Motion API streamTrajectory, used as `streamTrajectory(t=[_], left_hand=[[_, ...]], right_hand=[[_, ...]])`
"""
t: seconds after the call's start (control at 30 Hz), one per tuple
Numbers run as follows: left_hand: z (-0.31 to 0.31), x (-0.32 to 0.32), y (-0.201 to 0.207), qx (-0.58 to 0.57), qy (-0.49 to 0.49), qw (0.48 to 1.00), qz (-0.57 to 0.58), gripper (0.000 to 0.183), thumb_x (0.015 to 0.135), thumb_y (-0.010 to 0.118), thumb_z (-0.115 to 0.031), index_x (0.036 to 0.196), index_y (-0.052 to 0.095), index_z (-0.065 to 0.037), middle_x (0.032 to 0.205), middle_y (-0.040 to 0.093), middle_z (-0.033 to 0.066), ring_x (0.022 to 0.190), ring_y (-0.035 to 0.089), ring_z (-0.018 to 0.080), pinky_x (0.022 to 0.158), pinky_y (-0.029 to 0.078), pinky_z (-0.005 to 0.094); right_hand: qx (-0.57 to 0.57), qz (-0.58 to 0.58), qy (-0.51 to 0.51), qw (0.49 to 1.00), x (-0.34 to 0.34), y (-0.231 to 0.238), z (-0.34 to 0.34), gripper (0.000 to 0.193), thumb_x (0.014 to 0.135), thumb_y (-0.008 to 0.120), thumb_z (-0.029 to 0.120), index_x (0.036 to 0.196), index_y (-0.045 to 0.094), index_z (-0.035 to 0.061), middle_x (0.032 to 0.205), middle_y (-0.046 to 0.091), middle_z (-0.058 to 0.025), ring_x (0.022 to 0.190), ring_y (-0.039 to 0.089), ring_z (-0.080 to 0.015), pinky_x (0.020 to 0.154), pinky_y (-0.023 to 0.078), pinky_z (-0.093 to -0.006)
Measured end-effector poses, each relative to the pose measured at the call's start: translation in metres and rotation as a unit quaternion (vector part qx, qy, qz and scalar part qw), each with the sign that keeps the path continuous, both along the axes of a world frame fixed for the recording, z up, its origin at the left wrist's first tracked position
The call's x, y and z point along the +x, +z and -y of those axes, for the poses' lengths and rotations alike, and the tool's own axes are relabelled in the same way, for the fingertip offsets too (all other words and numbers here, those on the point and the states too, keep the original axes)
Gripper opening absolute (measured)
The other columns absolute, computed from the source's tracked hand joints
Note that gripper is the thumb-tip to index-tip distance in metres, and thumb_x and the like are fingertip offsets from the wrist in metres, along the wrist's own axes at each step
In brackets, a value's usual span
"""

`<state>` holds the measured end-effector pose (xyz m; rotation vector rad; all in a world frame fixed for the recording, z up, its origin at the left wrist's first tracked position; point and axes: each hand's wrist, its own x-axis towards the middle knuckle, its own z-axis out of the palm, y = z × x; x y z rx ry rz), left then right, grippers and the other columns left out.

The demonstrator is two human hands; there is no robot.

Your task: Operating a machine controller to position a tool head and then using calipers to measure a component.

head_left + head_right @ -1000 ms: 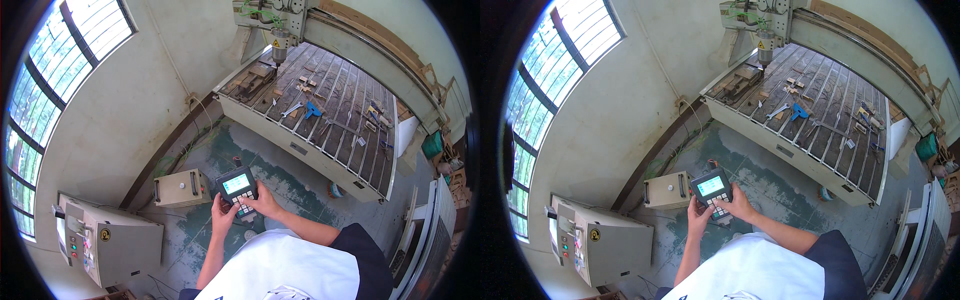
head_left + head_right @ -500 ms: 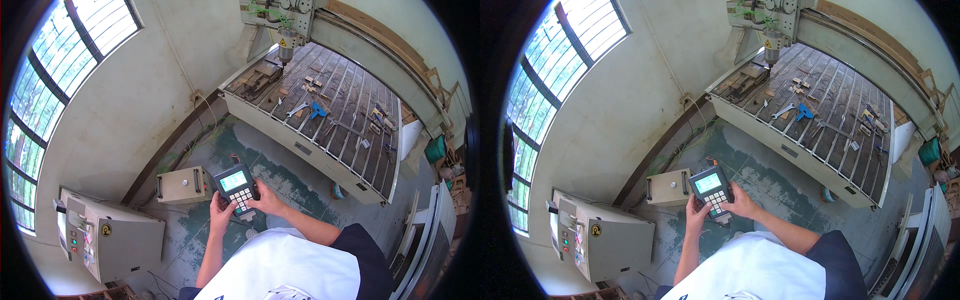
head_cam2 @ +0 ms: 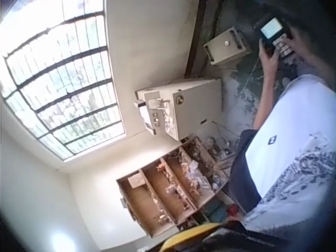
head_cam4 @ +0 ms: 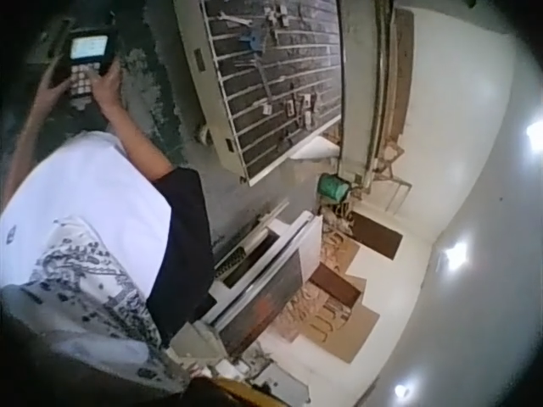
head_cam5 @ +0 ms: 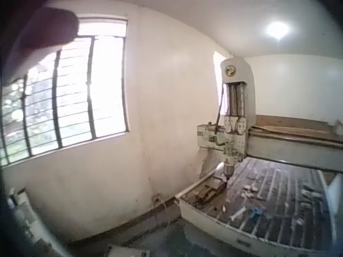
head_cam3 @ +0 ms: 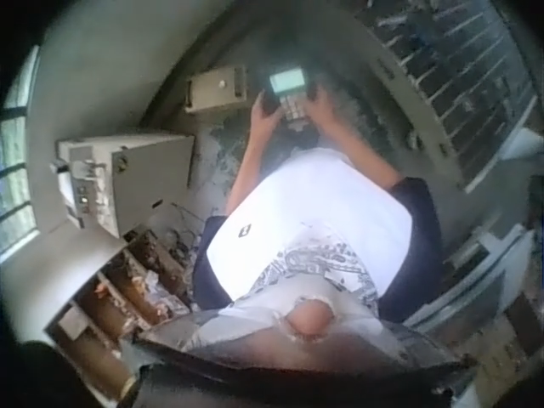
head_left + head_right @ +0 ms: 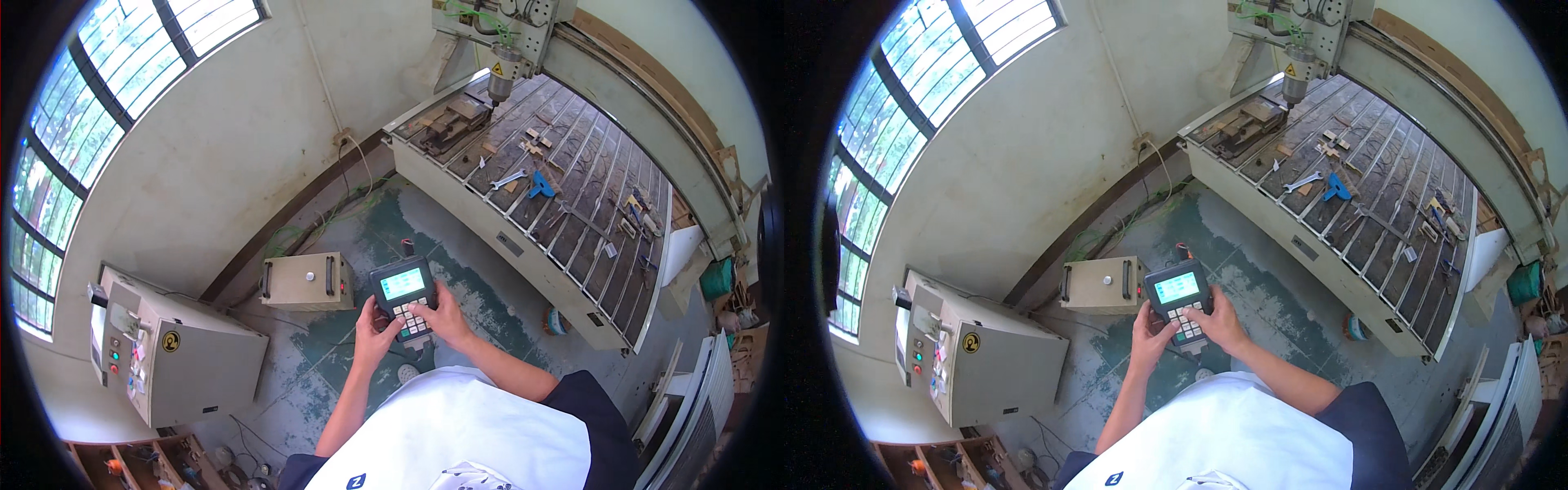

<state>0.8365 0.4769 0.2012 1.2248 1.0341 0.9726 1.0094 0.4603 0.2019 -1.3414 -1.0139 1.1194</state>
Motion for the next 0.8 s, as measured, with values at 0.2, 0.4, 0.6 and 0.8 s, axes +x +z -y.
streamTrajectory(t=[0.2,0.4,0.6,0.8], left_hand=[[-0.001,0.003,-0.004,-0.014,0.012,0.999,0.044,0.061,0.080,0.072,-0.002,0.133,0.042,0.005,0.106,0.063,0.0116,0.092,0.062,0.0142,0.078,0.052,0.0280],[-0.002,0.009,0.004,-0.010,0.011,0.999,0.040,0.055,0.082,0.072,-0.003,0.128,0.044,0.005,0.103,0.064,0.0111,0.088,0.062,0.0134,0.075,0.052,0.0268],[-0.003,0.017,0.001,0.013,0.043,0.999,-0.003,0.047,0.082,0.072,-0.005,0.121,0.048,0.005,0.099,0.065,0.0115,0.084,0.063,0.0132,0.072,0.053,0.0269],[-0.004,0.021,0.006,0.016,0.058,0.998,-0.010,0.043,0.082,0.073,-0.008,0.116,0.050,0.005,0.099,0.066,0.0122,0.086,0.064,0.0132,0.071,0.052,0.0261]], right_hand=[[-0.055,-0.032,0.026,0.998,0.003,0.006,0.000,0.049,0.080,0.074,0.011,0.119,0.048,-0.0029,0.101,0.063,-0.0116,0.091,0.061,-0.0152,0.079,0.051,-0.0302],[-0.011,-0.086,-0.001,0.996,0.003,0.000,0.000,0.049,0.078,0.076,0.016,0.115,0.051,-0.0049,0.095,0.065,-0.0144,0.085,0.063,-0.0163,0.073,0.052,-0.0303],[-0.021,-0.030,0.004,0.999,0.007,0.002,0.001,0.049,0.078,0.076,0.016,0.114,0.051,-0.0051,0.094,0.065,-0.0147,0.084,0.064,-0.0165,0.073,0.052,-0.0306],[-0.021,-0.026,0.021,0.999,0.010,0.008,0.000,0.051,0.078,0.076,0.017,0.115,0.050,-0.0052,0.096,0.066,-0.0155,0.087,0.064,-0.0169,0.074,0.052,-0.0308]])
